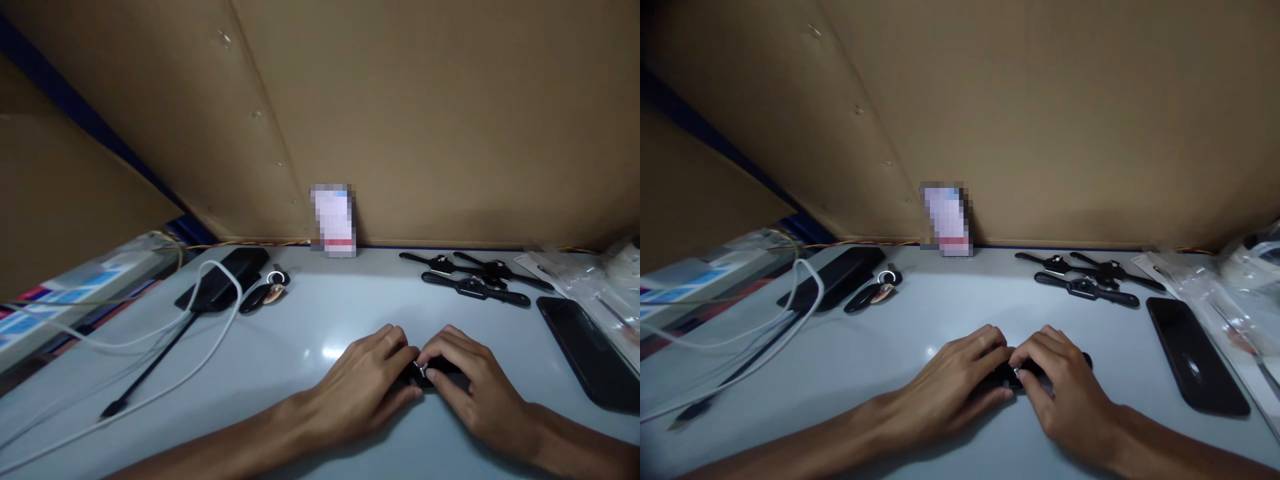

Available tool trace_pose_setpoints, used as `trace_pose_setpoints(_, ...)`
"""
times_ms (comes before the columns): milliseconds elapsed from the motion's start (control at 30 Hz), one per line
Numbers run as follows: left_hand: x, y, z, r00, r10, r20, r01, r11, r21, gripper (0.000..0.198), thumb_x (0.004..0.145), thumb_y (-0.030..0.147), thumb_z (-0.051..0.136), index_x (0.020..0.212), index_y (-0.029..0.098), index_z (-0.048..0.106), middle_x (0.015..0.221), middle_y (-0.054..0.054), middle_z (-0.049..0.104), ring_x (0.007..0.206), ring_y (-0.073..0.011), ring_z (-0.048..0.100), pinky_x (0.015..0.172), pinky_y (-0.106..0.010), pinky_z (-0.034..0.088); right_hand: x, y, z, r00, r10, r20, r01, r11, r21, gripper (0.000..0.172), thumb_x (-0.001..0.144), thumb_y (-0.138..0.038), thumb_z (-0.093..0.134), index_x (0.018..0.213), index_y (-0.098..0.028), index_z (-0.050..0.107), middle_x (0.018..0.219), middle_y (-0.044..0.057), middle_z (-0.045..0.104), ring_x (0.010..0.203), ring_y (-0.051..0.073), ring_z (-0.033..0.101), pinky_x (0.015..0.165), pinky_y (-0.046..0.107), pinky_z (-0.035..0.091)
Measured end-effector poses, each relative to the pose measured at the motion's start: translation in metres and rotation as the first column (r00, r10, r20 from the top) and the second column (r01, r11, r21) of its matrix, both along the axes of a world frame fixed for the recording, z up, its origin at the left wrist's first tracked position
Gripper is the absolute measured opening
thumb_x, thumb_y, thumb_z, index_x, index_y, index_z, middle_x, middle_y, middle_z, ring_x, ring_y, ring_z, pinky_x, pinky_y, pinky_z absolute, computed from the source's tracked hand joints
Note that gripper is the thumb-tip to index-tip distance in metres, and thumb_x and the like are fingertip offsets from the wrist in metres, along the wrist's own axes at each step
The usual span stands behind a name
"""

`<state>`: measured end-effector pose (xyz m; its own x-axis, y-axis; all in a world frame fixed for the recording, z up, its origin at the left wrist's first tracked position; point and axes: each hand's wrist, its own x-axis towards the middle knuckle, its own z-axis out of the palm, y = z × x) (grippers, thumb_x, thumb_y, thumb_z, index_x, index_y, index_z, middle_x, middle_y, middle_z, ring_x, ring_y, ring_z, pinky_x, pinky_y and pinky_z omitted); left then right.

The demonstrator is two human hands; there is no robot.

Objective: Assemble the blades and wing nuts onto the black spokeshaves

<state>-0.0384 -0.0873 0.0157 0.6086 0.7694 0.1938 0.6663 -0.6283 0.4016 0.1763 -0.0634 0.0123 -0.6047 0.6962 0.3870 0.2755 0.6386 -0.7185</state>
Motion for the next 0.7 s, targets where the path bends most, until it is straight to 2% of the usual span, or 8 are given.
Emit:
trace_pose_setpoints(133, 0.0, -0.001, 0.0004, 1.0, -0.008, 0.009, 0.008, 1.0, -0.003, 0.014, 0.096, 0.026, 0.067, 0.103, 0.016, 0.06, 0.098, -0.007, 0.062, 0.085, -0.0236, 0.058, 0.069, -0.035, 0.049, -0.0003, -0.0008, 0.0007, 0.999, 0.037, 0.003, -0.037, 0.999, 0.011, 0.016, 0.096, -0.008, 0.052, 0.101, -0.02, 0.061, 0.092, 0.003, 0.067, 0.088, 0.02, 0.058, 0.078, 0.035, 0.047)
trace_pose_setpoints(333, -0.0001, -0.0006, -0.0006, 0.999, 0.011, 0.036, -0.012, 1.0, 0.012, 0.01, 0.097, 0.023, 0.064, 0.104, 0.017, 0.061, 0.099, -0.007, 0.062, 0.085, -0.0228, 0.059, 0.07, -0.034, 0.05, -0.0007, -0.0006, -0.0065, 0.994, -0.051, 0.099, 0.046, 0.997, 0.056, 0.009, 0.097, -0.012, 0.061, 0.095, -0.019, 0.065, 0.09, 0.004, 0.064, 0.089, 0.022, 0.055, 0.08, 0.039, 0.044)
trace_pose_setpoints(467, 0.0007, 0.0001, -0.0004, 1.0, 0.014, 0.026, -0.015, 0.999, 0.031, 0.01, 0.097, 0.024, 0.066, 0.102, 0.017, 0.061, 0.098, -0.006, 0.062, 0.084, -0.023, 0.059, 0.069, -0.035, 0.05, -0.001, -0.0012, -0.0073, 0.99, -0.046, 0.132, 0.035, 0.996, 0.084, 0.009, 0.099, -0.013, 0.059, 0.093, -0.018, 0.064, 0.089, 0.004, 0.063, 0.087, 0.022, 0.055, 0.078, 0.038, 0.044)
trace_pose_setpoints(600, 0.0007, 0.0004, -0.0001, 1.0, 0.024, -0.009, -0.024, 0.999, 0.033, 0.015, 0.094, 0.024, 0.07, 0.103, 0.016, 0.061, 0.1, -0.007, 0.063, 0.086, -0.024, 0.059, 0.07, -0.036, 0.051, -0.001, -0.0015, -0.004, 0.994, -0.068, 0.087, 0.056, 0.989, 0.138, 0.013, 0.103, -0.014, 0.052, 0.093, -0.018, 0.059, 0.086, 0.003, 0.062, 0.082, 0.02, 0.055, 0.073, 0.035, 0.044)
trace_pose_setpoints(700, -0.0001, 0.0003, -0.0007, 1.0, 0.012, -0.019, -0.011, 0.999, 0.038, 0.022, 0.094, 0.032, 0.071, 0.106, 0.016, 0.062, 0.1, -0.007, 0.063, 0.086, -0.0244, 0.06, 0.069, -0.036, 0.052, 0.0001, 0.0017, -0.0016, 0.995, -0.084, 0.045, 0.073, 0.976, 0.205, 0.013, 0.103, -0.014, 0.053, 0.094, -0.018, 0.061, 0.084, 0.002, 0.062, 0.08, 0.018, 0.055, 0.073, 0.034, 0.044)
